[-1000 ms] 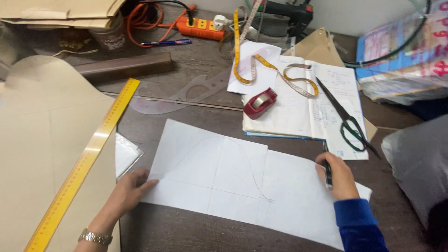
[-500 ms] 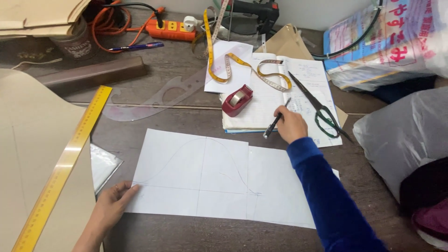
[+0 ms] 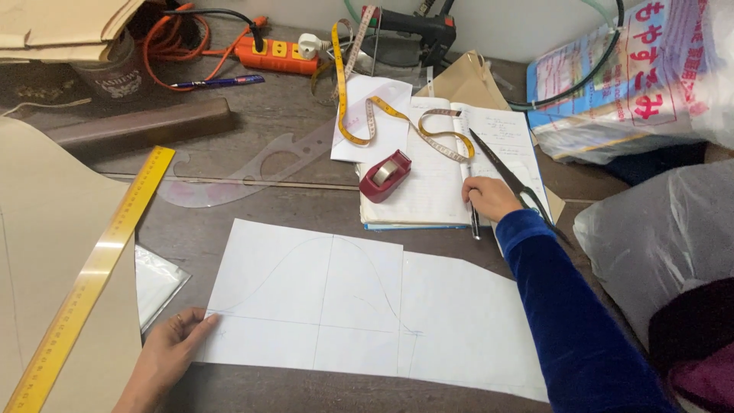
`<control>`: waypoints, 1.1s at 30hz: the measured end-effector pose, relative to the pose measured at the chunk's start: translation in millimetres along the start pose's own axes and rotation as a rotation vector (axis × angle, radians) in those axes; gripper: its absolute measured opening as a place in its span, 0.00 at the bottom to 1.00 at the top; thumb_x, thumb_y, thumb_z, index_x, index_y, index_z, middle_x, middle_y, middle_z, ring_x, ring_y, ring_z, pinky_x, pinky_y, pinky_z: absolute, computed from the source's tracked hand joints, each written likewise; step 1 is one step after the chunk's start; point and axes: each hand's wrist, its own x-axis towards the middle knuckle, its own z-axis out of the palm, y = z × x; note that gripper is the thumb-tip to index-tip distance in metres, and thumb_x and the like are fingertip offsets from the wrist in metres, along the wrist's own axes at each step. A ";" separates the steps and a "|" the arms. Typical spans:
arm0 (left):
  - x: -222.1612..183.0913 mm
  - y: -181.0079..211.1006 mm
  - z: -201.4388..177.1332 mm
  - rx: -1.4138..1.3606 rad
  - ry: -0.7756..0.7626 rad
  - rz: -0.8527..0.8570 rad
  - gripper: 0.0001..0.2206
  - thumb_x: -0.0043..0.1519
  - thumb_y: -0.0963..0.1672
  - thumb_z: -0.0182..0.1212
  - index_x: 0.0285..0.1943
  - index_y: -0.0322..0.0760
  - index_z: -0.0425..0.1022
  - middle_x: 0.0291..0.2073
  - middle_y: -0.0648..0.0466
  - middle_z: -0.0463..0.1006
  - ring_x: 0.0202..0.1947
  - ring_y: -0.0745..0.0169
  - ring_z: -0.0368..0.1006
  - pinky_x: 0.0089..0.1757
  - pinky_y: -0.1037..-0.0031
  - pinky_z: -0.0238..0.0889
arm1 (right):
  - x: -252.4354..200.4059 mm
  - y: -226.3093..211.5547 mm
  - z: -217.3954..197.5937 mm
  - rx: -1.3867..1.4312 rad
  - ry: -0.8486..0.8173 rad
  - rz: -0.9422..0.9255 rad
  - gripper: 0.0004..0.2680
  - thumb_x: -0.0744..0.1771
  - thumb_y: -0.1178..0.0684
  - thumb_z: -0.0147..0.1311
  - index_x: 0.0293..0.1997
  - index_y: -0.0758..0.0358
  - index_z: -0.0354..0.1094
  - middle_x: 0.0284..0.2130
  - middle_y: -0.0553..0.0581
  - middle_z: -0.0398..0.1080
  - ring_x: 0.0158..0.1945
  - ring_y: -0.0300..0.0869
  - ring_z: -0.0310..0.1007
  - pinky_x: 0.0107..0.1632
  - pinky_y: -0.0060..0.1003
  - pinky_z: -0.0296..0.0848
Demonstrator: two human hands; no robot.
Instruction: The person is drafting a garment pattern by drawing precise lines with a ruler and pen on paper, then cutting out the shape with scissors.
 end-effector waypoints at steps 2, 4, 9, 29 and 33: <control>3.1 -2.1 0.3 -0.014 0.002 0.014 0.11 0.61 0.44 0.59 0.40 0.29 0.83 0.29 0.48 0.84 0.31 0.61 0.74 0.38 0.74 0.63 | 0.3 -15.4 -1.0 0.030 -0.021 -0.036 0.09 0.59 0.58 0.37 0.24 0.55 0.67 0.30 0.52 0.73 0.37 0.46 0.69 0.46 0.39 0.63; 2.3 -1.5 0.5 -0.054 -0.017 0.006 0.11 0.61 0.43 0.59 0.41 0.28 0.82 0.32 0.48 0.84 0.33 0.60 0.74 0.40 0.74 0.63 | -1.0 -35.0 -0.8 0.052 -0.046 -0.097 0.09 0.60 0.54 0.36 0.22 0.58 0.66 0.26 0.52 0.72 0.35 0.45 0.68 0.44 0.38 0.62; 3.1 0.2 -0.7 0.046 0.006 -0.024 0.12 0.61 0.45 0.59 0.41 0.32 0.83 0.30 0.49 0.85 0.33 0.60 0.75 0.40 0.75 0.63 | 31.4 -58.9 18.1 -0.034 -0.059 -0.171 0.08 0.63 0.53 0.38 0.26 0.59 0.64 0.30 0.59 0.68 0.36 0.50 0.66 0.40 0.45 0.61; 9.6 -6.6 1.4 0.149 0.031 0.035 0.12 0.60 0.47 0.60 0.38 0.33 0.83 0.28 0.54 0.82 0.31 0.67 0.71 0.38 0.77 0.60 | -35.5 156.5 -19.8 0.464 0.333 0.630 0.15 0.62 0.55 0.59 0.55 0.57 0.69 0.47 0.59 0.71 0.48 0.47 0.69 0.51 0.40 0.64; 0.0 3.6 0.8 0.231 0.041 0.064 0.12 0.59 0.48 0.59 0.38 0.36 0.81 0.30 0.55 0.83 0.34 0.67 0.74 0.40 0.77 0.61 | -44.9 150.2 -15.5 0.343 0.215 0.476 0.18 0.63 0.59 0.57 0.60 0.63 0.63 0.50 0.64 0.66 0.52 0.52 0.65 0.54 0.48 0.65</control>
